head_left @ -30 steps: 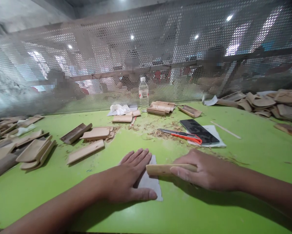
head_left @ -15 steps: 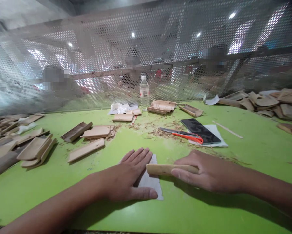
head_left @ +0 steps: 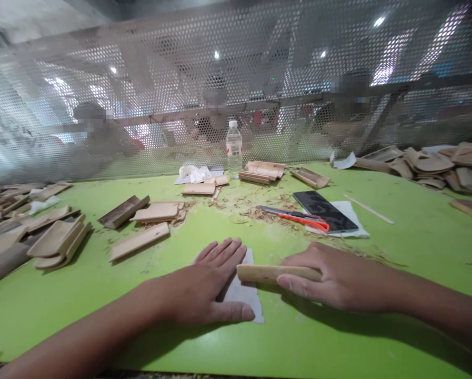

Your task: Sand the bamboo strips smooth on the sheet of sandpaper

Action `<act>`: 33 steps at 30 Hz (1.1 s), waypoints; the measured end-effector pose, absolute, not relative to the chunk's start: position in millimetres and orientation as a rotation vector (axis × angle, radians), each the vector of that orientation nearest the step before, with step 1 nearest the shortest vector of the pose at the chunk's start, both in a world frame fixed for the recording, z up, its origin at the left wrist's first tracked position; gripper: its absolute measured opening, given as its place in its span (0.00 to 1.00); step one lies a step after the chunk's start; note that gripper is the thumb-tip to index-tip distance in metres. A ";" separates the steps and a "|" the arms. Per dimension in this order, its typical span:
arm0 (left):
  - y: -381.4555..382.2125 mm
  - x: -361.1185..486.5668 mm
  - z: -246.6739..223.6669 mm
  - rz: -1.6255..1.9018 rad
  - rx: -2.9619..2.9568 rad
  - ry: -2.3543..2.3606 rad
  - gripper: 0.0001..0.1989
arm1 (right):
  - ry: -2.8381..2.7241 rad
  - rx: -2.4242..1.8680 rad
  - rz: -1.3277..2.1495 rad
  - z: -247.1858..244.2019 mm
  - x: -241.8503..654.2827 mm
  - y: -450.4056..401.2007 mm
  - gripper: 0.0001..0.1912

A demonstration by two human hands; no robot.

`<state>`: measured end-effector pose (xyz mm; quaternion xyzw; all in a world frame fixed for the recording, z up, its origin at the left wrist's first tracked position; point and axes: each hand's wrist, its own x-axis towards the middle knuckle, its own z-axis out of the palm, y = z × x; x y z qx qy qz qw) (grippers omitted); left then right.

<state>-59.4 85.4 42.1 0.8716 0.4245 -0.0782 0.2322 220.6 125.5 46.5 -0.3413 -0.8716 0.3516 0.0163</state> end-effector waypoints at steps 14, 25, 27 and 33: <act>85.6 -57.8 43.7 -0.236 2.427 1.173 0.54 | -2.032 -0.958 1.533 41.2 229.7 134.0 0.31; 84.2 -59.5 43.5 -0.191 2.377 1.175 0.55 | -1.653 -0.874 1.790 42.5 230.5 137.2 0.32; 84.1 -58.8 44.3 -0.206 2.363 1.180 0.55 | -1.658 -0.858 1.813 41.7 230.7 138.5 0.32; 85.1 -56.7 45.4 -0.242 2.378 1.186 0.55 | -2.174 -1.026 1.332 43.4 228.1 137.2 0.28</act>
